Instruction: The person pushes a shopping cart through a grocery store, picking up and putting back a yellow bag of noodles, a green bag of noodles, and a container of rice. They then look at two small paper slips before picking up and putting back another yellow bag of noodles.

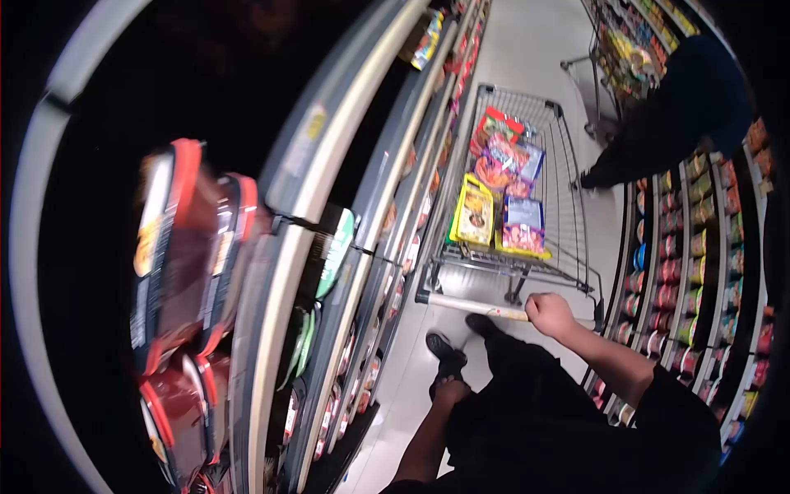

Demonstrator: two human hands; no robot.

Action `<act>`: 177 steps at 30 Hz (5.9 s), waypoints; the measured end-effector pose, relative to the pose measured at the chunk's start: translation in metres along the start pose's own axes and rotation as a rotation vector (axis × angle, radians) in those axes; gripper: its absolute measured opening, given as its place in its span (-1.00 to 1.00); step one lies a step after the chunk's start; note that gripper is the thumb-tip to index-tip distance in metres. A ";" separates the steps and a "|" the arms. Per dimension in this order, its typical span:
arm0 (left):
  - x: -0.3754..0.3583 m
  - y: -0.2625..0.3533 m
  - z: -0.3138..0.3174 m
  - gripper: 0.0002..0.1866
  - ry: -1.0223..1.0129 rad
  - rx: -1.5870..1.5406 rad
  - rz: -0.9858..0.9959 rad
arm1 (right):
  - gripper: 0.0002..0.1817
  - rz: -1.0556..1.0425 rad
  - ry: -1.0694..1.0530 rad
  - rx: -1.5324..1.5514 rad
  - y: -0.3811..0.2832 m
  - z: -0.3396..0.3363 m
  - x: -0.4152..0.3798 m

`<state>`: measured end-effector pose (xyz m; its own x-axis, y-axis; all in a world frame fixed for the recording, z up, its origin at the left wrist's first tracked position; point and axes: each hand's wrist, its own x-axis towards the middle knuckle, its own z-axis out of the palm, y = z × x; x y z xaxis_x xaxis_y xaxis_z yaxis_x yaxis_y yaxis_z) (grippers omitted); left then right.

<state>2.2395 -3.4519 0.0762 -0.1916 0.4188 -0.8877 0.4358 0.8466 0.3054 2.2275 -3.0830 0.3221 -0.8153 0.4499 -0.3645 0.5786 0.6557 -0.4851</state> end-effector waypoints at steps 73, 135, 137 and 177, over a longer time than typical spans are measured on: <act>0.030 0.049 -0.039 -0.43 -0.092 -0.119 -0.115 | -0.65 -0.032 0.032 0.047 0.001 0.000 0.009; -0.039 0.042 -0.014 -0.45 0.297 -0.792 -0.148 | -0.60 -0.193 -0.053 0.249 0.009 0.011 0.028; -0.049 0.046 -0.021 -0.53 0.372 -0.859 -0.384 | -0.60 -0.165 -0.094 0.277 0.018 0.018 0.032; -0.185 -0.111 0.517 -0.65 0.584 -1.155 -0.552 | -0.49 -0.815 0.318 -0.077 -0.049 0.117 -0.057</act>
<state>2.6811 -3.7930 0.0286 -0.5554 -0.2189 -0.8023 -0.7177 0.6135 0.3295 2.2477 -3.2121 0.2734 -0.9479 -0.0358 0.3164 -0.1796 0.8807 -0.4383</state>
